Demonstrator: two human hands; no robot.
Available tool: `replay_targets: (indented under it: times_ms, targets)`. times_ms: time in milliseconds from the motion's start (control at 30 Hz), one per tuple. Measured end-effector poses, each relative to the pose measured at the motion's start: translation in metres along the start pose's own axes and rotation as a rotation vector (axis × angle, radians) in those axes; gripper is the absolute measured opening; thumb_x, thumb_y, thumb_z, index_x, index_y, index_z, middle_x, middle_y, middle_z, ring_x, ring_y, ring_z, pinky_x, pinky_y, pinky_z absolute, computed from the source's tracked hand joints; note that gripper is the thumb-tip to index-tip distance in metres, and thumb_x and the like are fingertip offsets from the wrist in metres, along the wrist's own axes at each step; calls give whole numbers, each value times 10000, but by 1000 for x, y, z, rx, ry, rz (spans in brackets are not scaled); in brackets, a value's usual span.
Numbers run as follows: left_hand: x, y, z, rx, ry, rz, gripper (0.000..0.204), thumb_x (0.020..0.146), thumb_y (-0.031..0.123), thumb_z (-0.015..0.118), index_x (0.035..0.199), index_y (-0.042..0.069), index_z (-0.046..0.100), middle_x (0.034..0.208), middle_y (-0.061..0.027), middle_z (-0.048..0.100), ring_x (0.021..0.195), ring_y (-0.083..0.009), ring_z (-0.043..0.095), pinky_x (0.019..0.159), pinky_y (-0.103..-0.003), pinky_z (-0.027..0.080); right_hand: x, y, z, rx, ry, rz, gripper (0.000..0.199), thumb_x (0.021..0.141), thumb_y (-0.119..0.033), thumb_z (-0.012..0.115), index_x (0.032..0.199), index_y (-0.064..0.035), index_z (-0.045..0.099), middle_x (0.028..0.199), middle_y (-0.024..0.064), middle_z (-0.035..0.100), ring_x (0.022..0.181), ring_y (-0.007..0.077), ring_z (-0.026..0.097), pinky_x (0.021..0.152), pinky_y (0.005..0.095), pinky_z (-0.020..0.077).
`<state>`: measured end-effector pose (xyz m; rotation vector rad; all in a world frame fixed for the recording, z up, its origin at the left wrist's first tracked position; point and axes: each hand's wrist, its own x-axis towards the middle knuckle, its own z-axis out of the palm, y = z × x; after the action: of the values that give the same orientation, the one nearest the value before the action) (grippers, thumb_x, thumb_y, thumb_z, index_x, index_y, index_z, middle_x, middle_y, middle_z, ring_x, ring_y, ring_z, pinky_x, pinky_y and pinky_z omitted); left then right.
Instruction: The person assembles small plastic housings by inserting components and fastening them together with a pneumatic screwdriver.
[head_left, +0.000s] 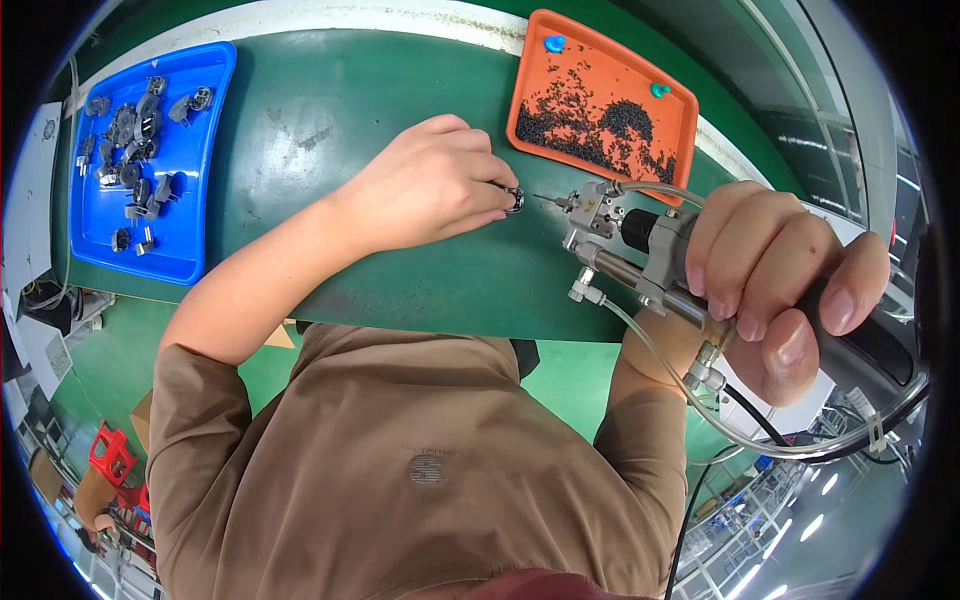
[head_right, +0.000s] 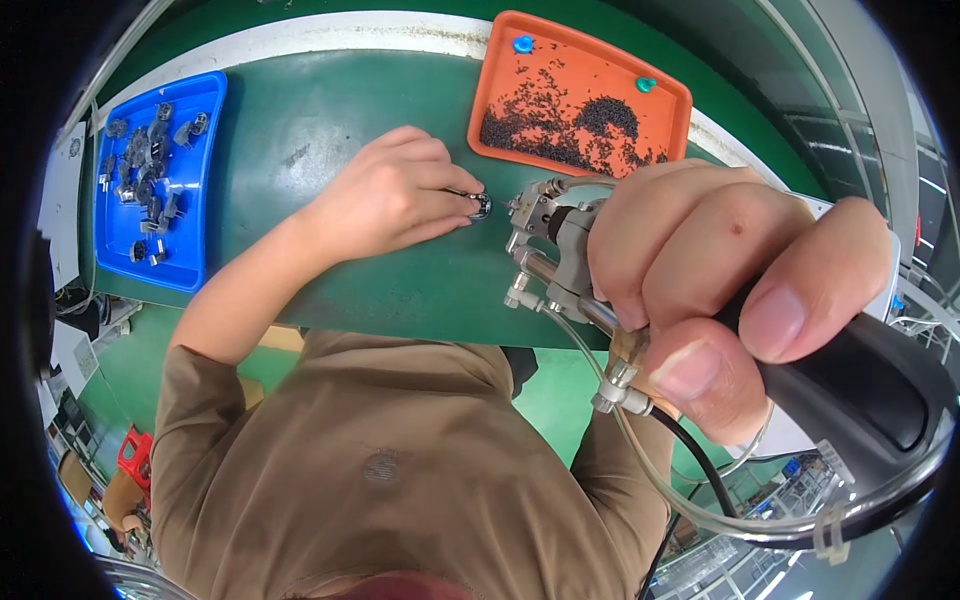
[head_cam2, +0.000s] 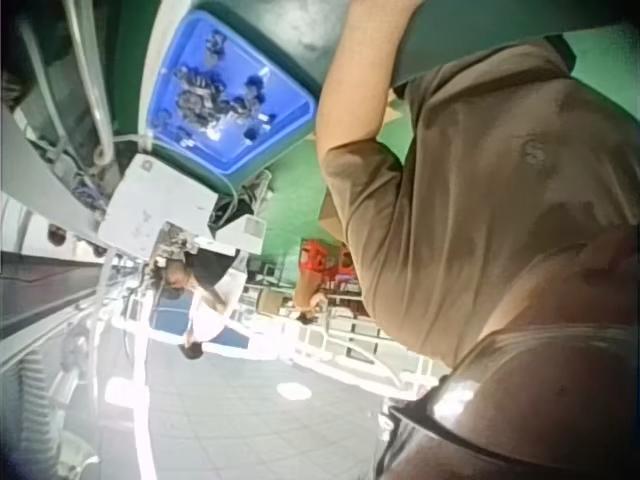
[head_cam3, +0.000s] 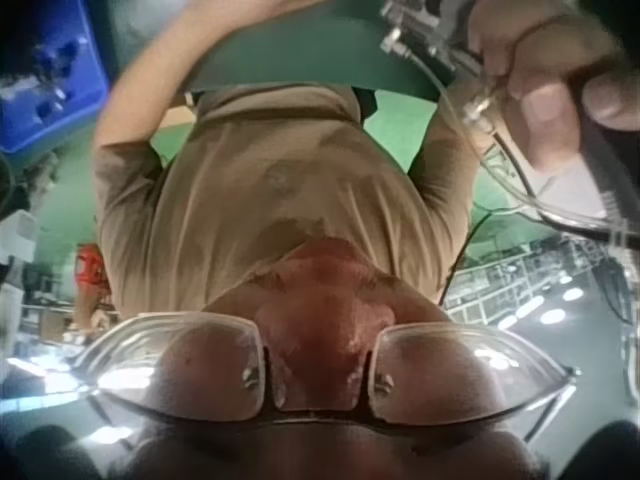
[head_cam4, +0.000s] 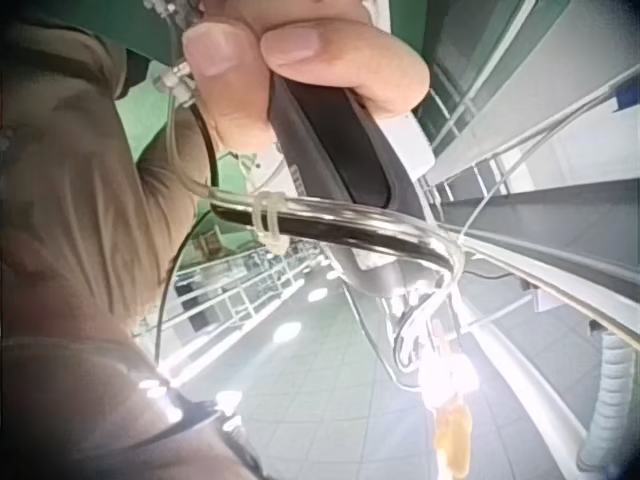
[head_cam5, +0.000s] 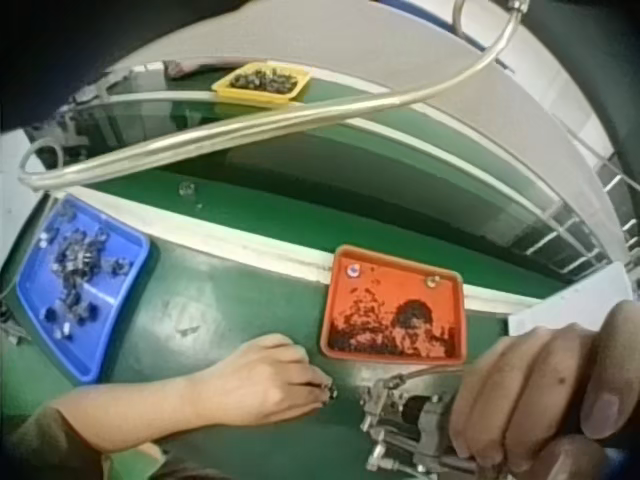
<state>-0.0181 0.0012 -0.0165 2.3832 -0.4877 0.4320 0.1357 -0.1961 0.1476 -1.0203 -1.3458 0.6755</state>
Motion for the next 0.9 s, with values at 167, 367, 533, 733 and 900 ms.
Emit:
replay_targets:
  times_ms: [167, 367, 533, 733, 900]
  targets:
    - [1, -5, 3, -22, 10, -5, 122, 810, 168, 802, 897, 83, 792, 1039, 14, 743, 884, -202, 636, 866, -369, 508, 4, 9, 0, -19, -78, -1, 234, 990, -148, 652, 1149, -201, 489, 708, -37, 553, 598, 125, 558, 573, 299, 481]
    - [0, -5, 3, -34, 25, -15, 123, 807, 170, 800, 889, 79, 790, 1038, 6, 742, 881, -206, 633, 867, -367, 506, 6, 15, 0, -58, -127, 42, 258, 980, -152, 660, 1140, -200, 465, 711, -30, 553, 601, 141, 567, 561, 310, 490]
    - [0, -4, 4, -37, 26, -13, 129, 802, 166, 799, 890, 73, 788, 1044, 0, 744, 887, -215, 631, 872, -368, 505, 3, 19, 2, -50, -117, 32, 260, 971, -148, 656, 1140, -201, 466, 711, -30, 553, 600, 140, 567, 556, 310, 495]
    - [-1, -3, 3, -23, 22, -32, 136, 793, 159, 797, 895, 69, 784, 1046, 2, 741, 895, -221, 625, 876, -373, 504, 3, 23, 5, -29, -100, 8, 257, 963, -153, 656, 1137, -200, 473, 715, -31, 553, 595, 134, 562, 550, 308, 497]
    - [2, -2, 2, -9, 26, -31, 138, 791, 155, 792, 897, 68, 781, 1032, 8, 735, 896, -219, 618, 877, -373, 504, 8, 22, 2, -60, -128, 31, 251, 964, -139, 644, 1131, -198, 466, 713, -24, 547, 593, 137, 558, 543, 310, 497]
